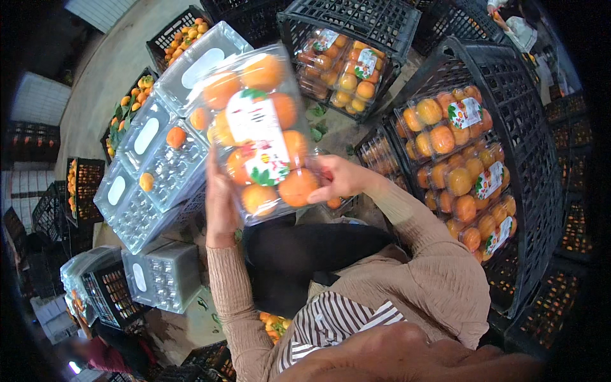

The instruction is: The person sits on the floor and uses a red paintbrush to apply a substance to the stem area of persimmons. They pick each fruit from a crate, paint it, and place it into a clear plastic container. The person repeats this process for multiple fruits.

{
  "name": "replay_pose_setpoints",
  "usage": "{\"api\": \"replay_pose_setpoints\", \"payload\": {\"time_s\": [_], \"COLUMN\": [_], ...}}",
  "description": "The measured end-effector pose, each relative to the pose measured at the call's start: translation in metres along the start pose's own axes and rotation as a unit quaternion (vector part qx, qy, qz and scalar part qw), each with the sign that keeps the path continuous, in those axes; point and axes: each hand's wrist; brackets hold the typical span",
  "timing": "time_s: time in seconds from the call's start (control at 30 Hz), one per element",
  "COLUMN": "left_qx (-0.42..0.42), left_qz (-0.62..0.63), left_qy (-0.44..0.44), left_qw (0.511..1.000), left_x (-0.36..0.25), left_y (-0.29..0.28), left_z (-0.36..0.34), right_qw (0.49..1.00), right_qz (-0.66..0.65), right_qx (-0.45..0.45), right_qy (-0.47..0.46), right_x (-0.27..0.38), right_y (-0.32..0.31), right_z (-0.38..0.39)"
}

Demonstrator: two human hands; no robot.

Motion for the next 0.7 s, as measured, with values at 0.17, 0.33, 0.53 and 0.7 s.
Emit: {"api": "replay_pose_setpoints", "payload": {"time_s": [0.17, 0.33, 0.53, 0.7], "left_qx": [0.079, 0.203, 0.32, 0.397], "left_qz": [-0.024, -0.017, -0.066, -0.061], "left_qy": [-0.11, -0.194, -0.226, -0.225], "left_qw": [0.991, 0.96, 0.918, 0.888], "left_x": [0.017, 0.014, 0.031, 0.043], "left_y": [0.049, 0.059, 0.097, 0.159], "left_z": [0.0, -0.015, -0.041, -0.075], "right_qw": [0.976, 0.997, 0.985, 0.987], "right_qz": [0.194, 0.046, -0.009, -0.045], "right_qx": [-0.047, -0.054, -0.174, -0.149], "right_qy": [-0.088, 0.028, -0.022, -0.032], "right_x": [-0.001, -0.042, -0.116, -0.161], "right_y": [-0.008, -0.023, -0.034, -0.039], "right_z": [0.065, 0.098, 0.081, 0.058]}}
Point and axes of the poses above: each hand's wrist, its own z-axis away from the middle knuckle, its own y-axis out of the palm, x = y × z, and after that the axes turned 10 degrees about -y, right-handed
